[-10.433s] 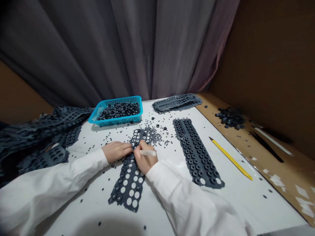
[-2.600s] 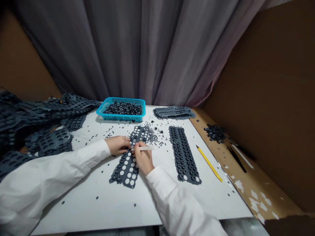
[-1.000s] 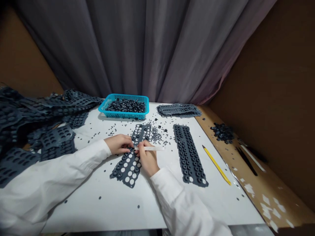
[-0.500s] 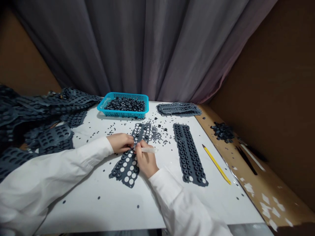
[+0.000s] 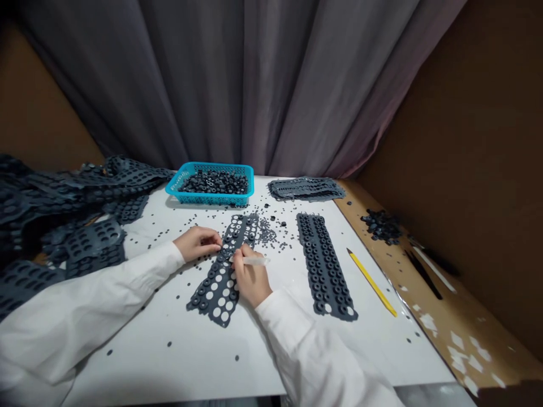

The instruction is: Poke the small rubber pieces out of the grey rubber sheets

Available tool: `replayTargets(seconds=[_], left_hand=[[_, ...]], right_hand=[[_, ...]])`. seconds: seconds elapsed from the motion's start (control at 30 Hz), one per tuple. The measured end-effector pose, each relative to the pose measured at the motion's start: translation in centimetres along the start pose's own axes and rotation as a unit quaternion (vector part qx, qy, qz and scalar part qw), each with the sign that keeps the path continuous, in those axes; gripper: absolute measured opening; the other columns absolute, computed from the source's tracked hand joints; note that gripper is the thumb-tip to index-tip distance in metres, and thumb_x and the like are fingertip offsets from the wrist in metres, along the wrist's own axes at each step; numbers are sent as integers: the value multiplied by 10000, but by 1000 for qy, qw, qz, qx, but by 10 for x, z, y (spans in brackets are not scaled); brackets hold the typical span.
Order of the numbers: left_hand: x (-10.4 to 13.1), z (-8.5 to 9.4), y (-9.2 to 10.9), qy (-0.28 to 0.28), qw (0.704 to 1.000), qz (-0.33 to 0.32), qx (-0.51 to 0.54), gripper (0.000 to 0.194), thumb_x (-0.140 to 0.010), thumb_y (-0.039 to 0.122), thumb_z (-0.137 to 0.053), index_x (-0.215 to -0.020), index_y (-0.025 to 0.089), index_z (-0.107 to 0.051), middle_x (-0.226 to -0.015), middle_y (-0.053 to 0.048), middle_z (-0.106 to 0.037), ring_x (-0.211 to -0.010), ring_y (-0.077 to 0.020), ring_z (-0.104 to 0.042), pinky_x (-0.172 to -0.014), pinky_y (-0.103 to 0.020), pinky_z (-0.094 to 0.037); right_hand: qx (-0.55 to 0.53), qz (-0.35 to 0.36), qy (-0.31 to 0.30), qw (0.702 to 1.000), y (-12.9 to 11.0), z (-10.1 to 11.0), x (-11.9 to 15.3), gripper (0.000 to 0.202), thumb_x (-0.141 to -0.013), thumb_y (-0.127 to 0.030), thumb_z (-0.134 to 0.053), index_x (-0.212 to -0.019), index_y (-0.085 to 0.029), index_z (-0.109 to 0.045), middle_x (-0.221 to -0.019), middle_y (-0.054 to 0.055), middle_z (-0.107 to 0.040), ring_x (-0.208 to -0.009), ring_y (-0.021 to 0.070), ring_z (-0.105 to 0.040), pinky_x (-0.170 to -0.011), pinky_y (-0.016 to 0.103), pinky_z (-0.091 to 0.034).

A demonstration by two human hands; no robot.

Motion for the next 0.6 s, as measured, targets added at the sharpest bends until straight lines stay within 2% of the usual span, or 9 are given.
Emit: replayTargets(seconds=[0.07, 0.17, 0.37, 0.47, 0.53, 0.6], left_hand=[[3, -5, -2, 16, 999, 34, 34, 173, -749, 291, -573, -756, 126, -623, -624, -8, -605, -549, -110, -515, -529, -196, -392], [3, -10, -4, 6, 996, 70, 59, 195, -735, 304, -584, -795, 124, -632, -620, -1, -603, -531, -104, -501, -515, -198, -384], [7, -9, 1, 3, 995, 83, 59, 252, -759, 314, -551, -908, 132, -639, -700, -16, -628, -573, -114, -519, -550, -218, -406], [20, -11, 14, 61, 995, 74, 3, 220, -755, 297, -549, -902, 147, -616, -740, -18, -615, -599, -120, -515, -576, -231, -415], [34, -16, 25, 98, 991, 76, -58, 196, -735, 322, -578, -843, 159, -589, -708, -6, -572, -614, -131, -504, -589, -242, -413], [48, -23, 34, 100, 985, 89, -108, 231, -713, 379, -607, -797, 170, -557, -692, 1, -534, -631, -145, -499, -589, -251, -406]], right_hand=[[0, -2, 0, 1000, -1, 1, 0, 326, -924, -332, -355, -632, -202, -420, -578, -2, -556, -547, 143, -530, -536, 240, -368], [-4, -3, -5, 1000, -2, 1, 0, 326, -926, -332, -352, -638, -201, -431, -579, -2, -566, -553, 143, -538, -541, 239, -374], [-12, -2, -15, 1000, -3, 1, 2, 311, -925, -334, -374, -667, -197, -481, -595, -12, -582, -556, 136, -551, -548, 236, -389], [-25, 7, -14, 1000, -6, 5, 0, 304, -926, -338, -382, -694, -197, -519, -616, -11, -601, -573, 138, -572, -572, 241, -415], [-39, 23, 2, 999, -10, 12, 0, 259, -920, -342, -400, -782, -197, -563, -695, 6, -639, -649, 150, -609, -619, 249, -444], [-54, 46, 14, 997, -16, 20, 4, 238, -926, -347, -393, -903, -199, -579, -829, 31, -669, -758, 160, -635, -676, 256, -465]])
Point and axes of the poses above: each hand's wrist, its own x-axis away from the middle knuckle, its own z-axis out of the back of the hand, y = z × x, the point moved 2 cm from there along -x, towards the middle knuckle
